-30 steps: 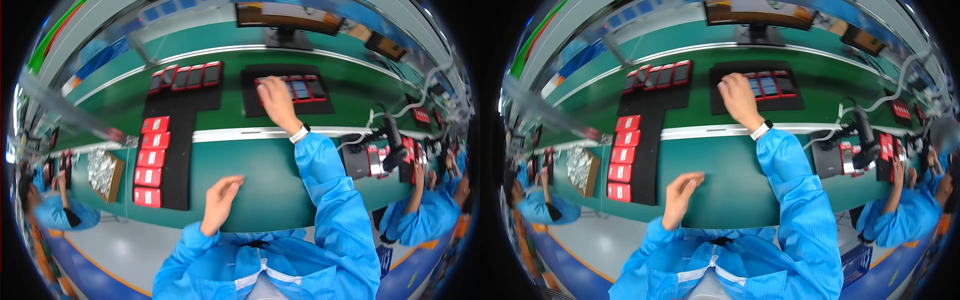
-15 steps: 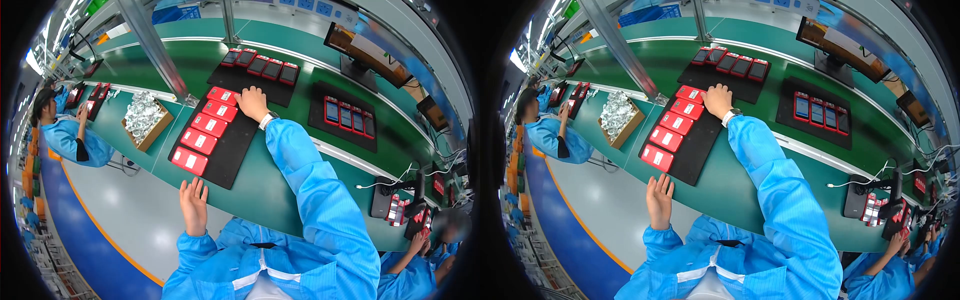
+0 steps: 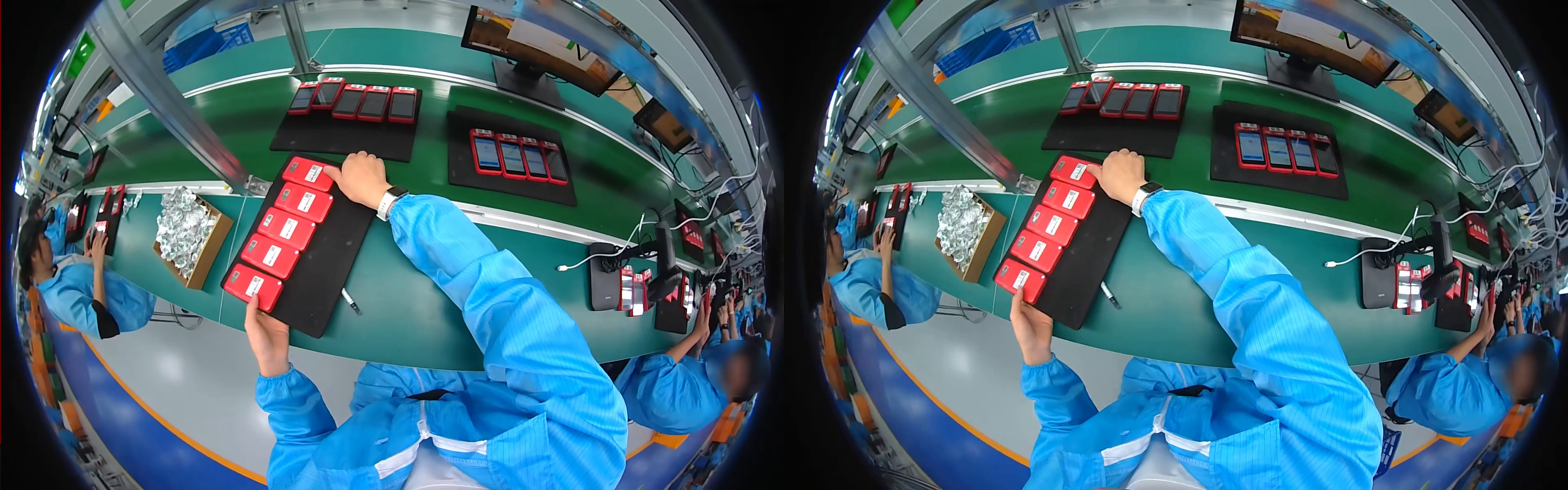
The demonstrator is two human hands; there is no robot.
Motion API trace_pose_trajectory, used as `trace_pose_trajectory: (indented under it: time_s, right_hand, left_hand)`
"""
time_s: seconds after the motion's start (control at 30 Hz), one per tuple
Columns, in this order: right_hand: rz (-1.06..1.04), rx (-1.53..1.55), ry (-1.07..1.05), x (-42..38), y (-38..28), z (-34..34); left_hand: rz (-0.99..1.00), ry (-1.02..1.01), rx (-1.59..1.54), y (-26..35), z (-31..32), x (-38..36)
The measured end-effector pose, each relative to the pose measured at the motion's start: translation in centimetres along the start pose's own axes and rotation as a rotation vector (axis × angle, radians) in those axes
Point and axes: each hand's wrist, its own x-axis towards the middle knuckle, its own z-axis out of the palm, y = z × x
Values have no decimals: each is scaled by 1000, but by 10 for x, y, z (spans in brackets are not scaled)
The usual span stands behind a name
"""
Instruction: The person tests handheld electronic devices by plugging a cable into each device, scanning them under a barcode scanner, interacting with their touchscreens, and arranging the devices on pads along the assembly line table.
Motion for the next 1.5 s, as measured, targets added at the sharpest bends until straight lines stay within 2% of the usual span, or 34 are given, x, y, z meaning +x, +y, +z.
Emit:
trace_pose_trajectory:
  time_s: [0.1,0.2,0.23,0.37,0.47,0.63,0.8,0.93,1.0,1.07,1.17,1.2,1.27,1.3,1.4,1.47,1.5]
  right_hand:
    - [-44,-89,139,-4,7,2]
    - [44,126,99,-5,3,-8]
    - [136,262,-114,-4,1,-22]
    - [148,331,-206,-6,2,-24]
    - [109,355,-83,-16,2,-25]
    - [121,444,39,-34,7,-51]
    - [170,428,199,-88,34,-101]
    - [252,506,335,-183,98,-136]
    - [383,840,301,-252,104,-169]
    - [469,748,355,-320,141,-162]
    - [662,738,442,-410,152,-167]
    - [728,729,459,-433,156,-164]
    - [830,567,441,-468,157,-160]
    - [879,484,435,-476,157,-157]
    - [896,568,562,-484,158,-140]
    - [898,596,560,-480,161,-136]
    - [905,607,557,-473,157,-138]
  left_hand:
    - [61,137,116,-2,-18,19]
    - [187,282,313,-6,-24,26]
    - [227,322,382,-9,-25,27]
    - [424,292,471,-18,-16,25]
    - [488,268,478,-13,-10,19]
    - [421,244,507,5,2,7]
    - [377,106,499,8,40,-20]
    - [294,-71,560,-13,69,-53]
    - [186,-213,545,-31,79,-69]
    - [51,-350,574,-49,89,-84]
    - [-179,-504,547,-87,91,-98]
    - [-198,-529,610,-101,88,-101]
    - [-306,-591,663,-111,92,-107]
    - [-276,-603,719,-115,90,-104]
    - [-163,-629,916,-119,91,-93]
    - [-49,-632,1081,-111,101,-86]
    - [-98,-577,1284,-91,125,-91]
